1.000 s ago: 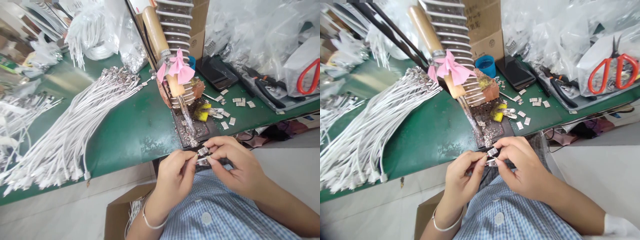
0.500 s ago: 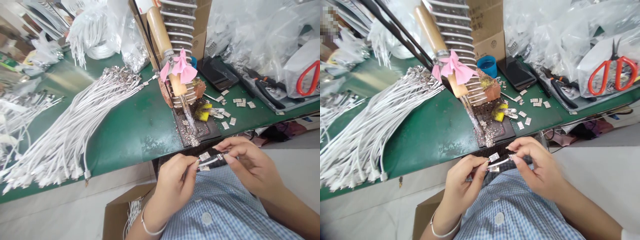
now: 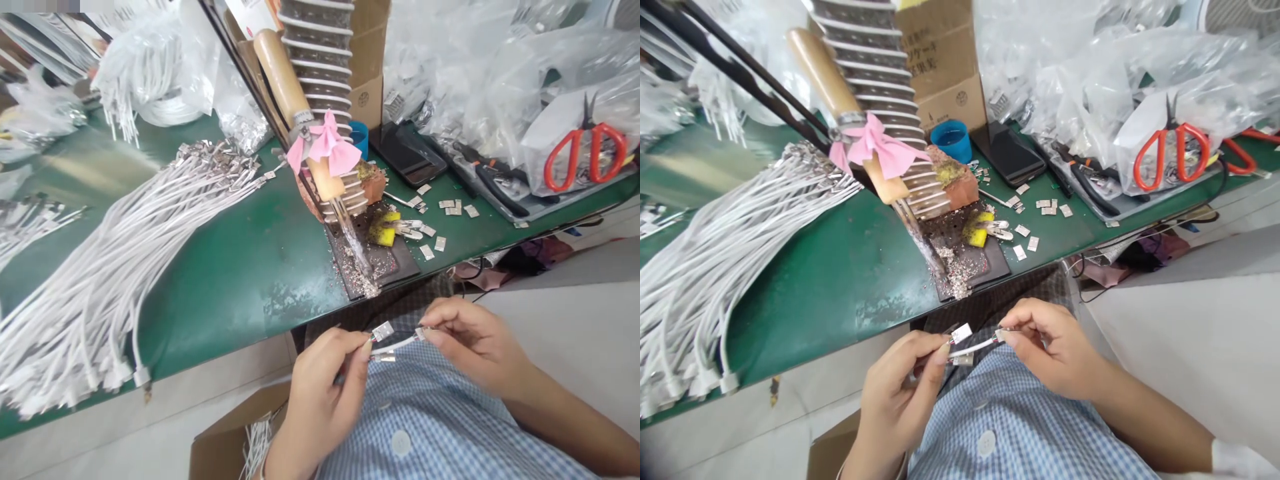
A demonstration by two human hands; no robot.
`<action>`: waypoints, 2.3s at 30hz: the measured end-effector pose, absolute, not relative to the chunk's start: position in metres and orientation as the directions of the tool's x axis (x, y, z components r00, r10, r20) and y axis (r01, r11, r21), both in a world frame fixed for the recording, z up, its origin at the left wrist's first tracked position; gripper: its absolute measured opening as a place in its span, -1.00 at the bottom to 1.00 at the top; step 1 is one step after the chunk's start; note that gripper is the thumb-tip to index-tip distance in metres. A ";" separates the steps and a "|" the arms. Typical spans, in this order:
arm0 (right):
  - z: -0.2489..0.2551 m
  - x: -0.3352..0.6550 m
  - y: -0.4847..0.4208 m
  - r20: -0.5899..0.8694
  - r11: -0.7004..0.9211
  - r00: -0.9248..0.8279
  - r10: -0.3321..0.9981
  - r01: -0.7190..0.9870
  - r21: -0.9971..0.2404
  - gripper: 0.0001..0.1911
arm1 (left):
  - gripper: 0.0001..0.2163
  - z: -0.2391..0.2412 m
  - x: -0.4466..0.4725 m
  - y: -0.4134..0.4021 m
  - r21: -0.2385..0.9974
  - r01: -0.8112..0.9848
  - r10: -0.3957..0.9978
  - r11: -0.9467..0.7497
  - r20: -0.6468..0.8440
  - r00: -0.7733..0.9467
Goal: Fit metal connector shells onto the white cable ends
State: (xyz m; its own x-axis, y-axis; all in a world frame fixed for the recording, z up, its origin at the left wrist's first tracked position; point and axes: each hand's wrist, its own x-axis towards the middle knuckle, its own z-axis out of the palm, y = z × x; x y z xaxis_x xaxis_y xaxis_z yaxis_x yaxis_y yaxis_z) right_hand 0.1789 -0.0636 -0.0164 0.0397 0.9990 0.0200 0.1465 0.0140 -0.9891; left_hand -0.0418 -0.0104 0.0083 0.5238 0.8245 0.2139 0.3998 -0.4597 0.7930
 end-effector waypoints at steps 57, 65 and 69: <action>-0.020 0.160 -0.078 0.031 0.032 -0.117 0.993 0.007 -0.999 -0.80 | -0.87 0.017 -0.061 -0.025 0.783 0.419 0.809 -0.459 0.175 0.561; -0.042 0.144 -0.092 -0.301 -0.303 0.046 0.953 0.046 -0.952 -0.75 | -0.91 0.055 -0.173 -0.062 0.593 0.797 0.987 -0.115 0.161 0.022; -0.064 0.153 -0.087 -0.373 -0.357 -0.099 0.923 0.149 -0.922 -0.67 | -0.79 0.044 -0.228 -0.090 0.429 0.849 0.942 0.309 -0.012 -0.337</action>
